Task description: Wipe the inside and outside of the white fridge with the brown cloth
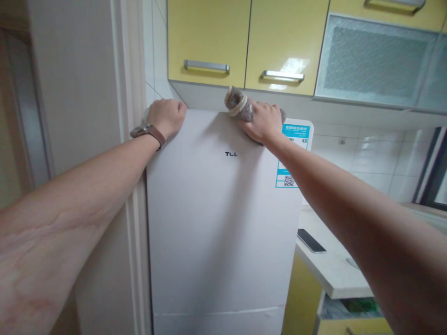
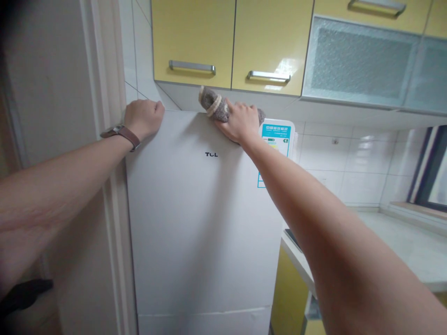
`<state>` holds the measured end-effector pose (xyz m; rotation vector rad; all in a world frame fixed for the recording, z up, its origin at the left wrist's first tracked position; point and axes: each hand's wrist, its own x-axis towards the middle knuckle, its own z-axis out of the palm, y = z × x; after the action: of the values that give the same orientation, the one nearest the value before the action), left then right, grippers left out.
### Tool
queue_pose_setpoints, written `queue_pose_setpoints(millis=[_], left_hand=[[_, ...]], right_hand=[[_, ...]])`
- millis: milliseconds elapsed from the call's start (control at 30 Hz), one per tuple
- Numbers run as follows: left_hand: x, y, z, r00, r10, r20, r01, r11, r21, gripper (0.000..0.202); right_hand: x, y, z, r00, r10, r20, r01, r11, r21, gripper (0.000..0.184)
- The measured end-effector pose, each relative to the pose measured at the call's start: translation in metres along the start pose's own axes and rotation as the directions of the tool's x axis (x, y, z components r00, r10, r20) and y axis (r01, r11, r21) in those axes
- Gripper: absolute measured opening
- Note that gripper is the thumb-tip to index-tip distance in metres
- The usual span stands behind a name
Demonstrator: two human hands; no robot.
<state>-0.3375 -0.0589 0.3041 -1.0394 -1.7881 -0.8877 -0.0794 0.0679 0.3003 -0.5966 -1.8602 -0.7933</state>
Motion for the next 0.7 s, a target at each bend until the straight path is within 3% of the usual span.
queue_pose_setpoints(millis=[167,267,367,467,533,600,633,667,700], left_hand=[[0.001,0.000,0.001,1.000,-0.003,-0.012,0.003,1.000,0.025,0.065],[0.000,0.001,0.000,1.000,-0.009,-0.001,0.009,1.000,0.029,0.066],[0.000,0.001,-0.001,1.000,-0.014,0.009,0.014,1.000,0.026,0.066],[-0.001,0.001,-0.001,1.000,-0.009,0.001,0.009,1.000,0.026,0.067],[-0.001,0.001,0.001,1.000,-0.012,-0.014,0.012,1.000,0.022,0.068],[-0.001,0.000,0.003,1.000,-0.016,-0.017,0.016,1.000,0.014,0.067],[-0.001,0.000,0.004,1.000,-0.016,-0.016,0.016,1.000,0.011,0.067],[-0.002,-0.001,0.005,1.000,-0.013,-0.016,0.013,1.000,0.009,0.067],[-0.002,-0.001,0.005,1.000,-0.010,-0.019,0.010,1.000,0.009,0.067]], right_hand=[[-0.054,-0.012,0.007,0.988,-0.152,0.014,0.153,0.987,-0.058,0.077],[-0.115,-0.029,0.021,0.928,-0.348,0.135,0.354,0.935,-0.026,0.086],[-0.207,-0.051,0.046,0.759,-0.620,0.198,0.611,0.784,0.111,0.076],[-0.310,-0.070,0.078,0.525,-0.835,0.166,0.806,0.551,0.217,0.061],[-0.360,-0.072,0.097,0.364,-0.926,0.098,0.889,0.377,0.259,0.059],[-0.379,-0.066,0.107,0.234,-0.972,0.038,0.929,0.235,0.285,0.053],[-0.374,-0.060,0.107,0.186,-0.982,0.016,0.940,0.183,0.287,0.048],[-0.360,-0.055,0.104,0.169,-0.986,0.017,0.944,0.166,0.285,0.043],[-0.338,-0.049,0.096,0.186,-0.982,0.029,0.942,0.187,0.277,0.040]])
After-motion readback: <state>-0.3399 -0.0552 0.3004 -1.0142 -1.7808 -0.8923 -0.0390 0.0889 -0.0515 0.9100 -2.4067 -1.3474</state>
